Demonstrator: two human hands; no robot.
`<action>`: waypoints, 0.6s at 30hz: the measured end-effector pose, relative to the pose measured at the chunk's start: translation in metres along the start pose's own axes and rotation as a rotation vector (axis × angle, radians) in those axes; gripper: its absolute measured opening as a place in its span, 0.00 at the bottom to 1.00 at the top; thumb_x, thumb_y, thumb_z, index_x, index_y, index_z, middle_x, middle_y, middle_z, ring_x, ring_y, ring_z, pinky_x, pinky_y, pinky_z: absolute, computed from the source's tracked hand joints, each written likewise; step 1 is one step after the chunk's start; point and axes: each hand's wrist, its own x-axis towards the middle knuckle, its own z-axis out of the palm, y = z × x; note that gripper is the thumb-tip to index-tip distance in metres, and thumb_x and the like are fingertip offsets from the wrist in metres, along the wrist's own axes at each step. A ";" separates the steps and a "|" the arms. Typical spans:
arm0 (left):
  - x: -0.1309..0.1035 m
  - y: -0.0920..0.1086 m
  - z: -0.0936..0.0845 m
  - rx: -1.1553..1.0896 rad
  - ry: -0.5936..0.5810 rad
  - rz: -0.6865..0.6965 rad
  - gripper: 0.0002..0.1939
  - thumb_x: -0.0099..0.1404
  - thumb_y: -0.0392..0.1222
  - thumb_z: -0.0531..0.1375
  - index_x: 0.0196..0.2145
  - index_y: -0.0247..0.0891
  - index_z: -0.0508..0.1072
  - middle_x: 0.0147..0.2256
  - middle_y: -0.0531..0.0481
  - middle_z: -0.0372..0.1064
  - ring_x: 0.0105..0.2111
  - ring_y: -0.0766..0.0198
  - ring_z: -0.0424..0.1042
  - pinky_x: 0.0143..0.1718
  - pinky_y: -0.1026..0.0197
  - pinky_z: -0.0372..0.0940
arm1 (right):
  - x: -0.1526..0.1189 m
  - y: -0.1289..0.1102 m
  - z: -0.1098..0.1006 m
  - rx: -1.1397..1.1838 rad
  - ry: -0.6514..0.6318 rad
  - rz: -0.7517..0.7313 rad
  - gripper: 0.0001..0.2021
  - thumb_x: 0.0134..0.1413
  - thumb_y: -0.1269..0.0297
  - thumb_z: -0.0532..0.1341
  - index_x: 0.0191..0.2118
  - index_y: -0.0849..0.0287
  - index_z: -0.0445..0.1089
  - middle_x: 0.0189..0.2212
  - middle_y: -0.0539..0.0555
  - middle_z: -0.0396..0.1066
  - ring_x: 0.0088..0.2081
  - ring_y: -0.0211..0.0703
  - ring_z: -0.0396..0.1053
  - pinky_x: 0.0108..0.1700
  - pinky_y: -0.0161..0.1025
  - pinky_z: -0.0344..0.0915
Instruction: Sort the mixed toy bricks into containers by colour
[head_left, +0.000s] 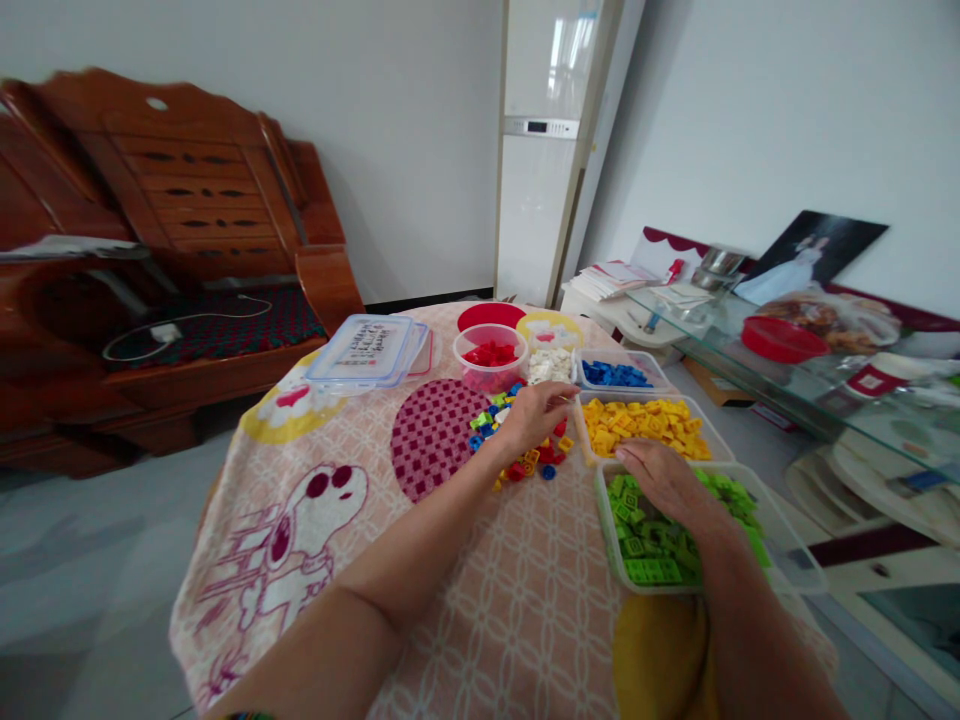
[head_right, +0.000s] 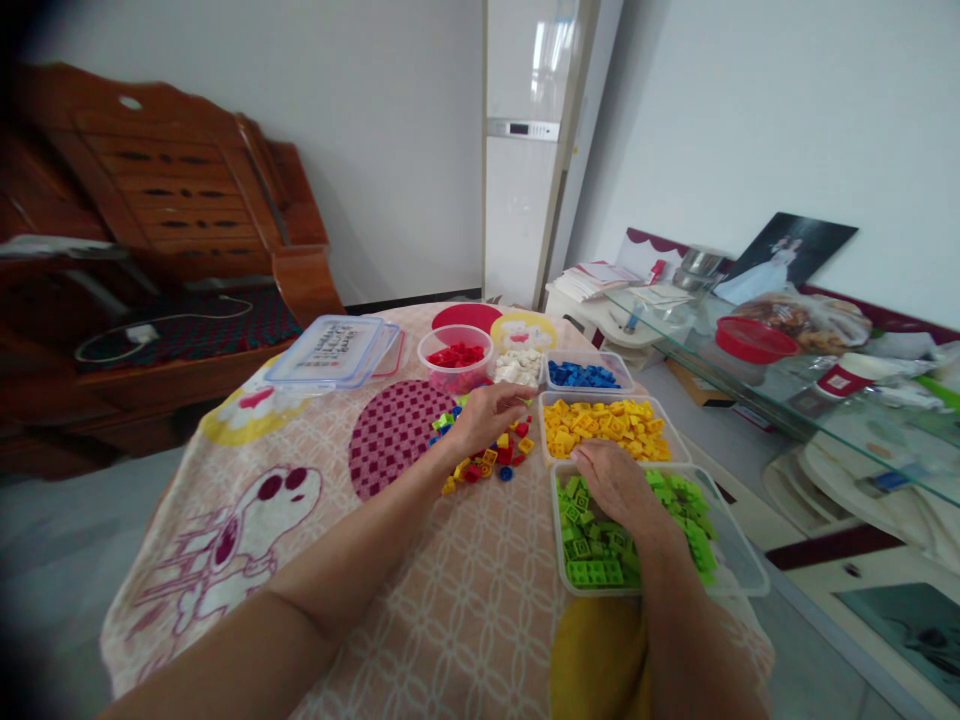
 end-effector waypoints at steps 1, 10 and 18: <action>0.002 -0.002 -0.010 0.057 0.003 -0.028 0.18 0.63 0.30 0.60 0.48 0.36 0.81 0.42 0.46 0.82 0.39 0.62 0.80 0.44 0.62 0.73 | 0.000 0.000 0.000 0.006 0.002 -0.003 0.19 0.71 0.61 0.47 0.34 0.57 0.72 0.38 0.59 0.78 0.42 0.48 0.74 0.49 0.42 0.64; 0.002 -0.023 -0.060 0.350 -0.298 -0.138 0.11 0.56 0.34 0.65 0.37 0.36 0.85 0.32 0.50 0.81 0.31 0.63 0.76 0.35 0.66 0.67 | -0.001 0.000 0.000 -0.016 0.004 0.007 0.19 0.71 0.61 0.48 0.34 0.57 0.73 0.40 0.59 0.79 0.43 0.48 0.74 0.49 0.41 0.64; 0.000 -0.020 -0.048 0.546 -0.427 -0.162 0.15 0.55 0.35 0.66 0.41 0.40 0.85 0.36 0.50 0.82 0.34 0.62 0.77 0.34 0.67 0.64 | -0.001 0.003 0.003 -0.005 0.037 -0.018 0.20 0.71 0.61 0.47 0.35 0.58 0.74 0.41 0.60 0.79 0.43 0.49 0.75 0.49 0.42 0.65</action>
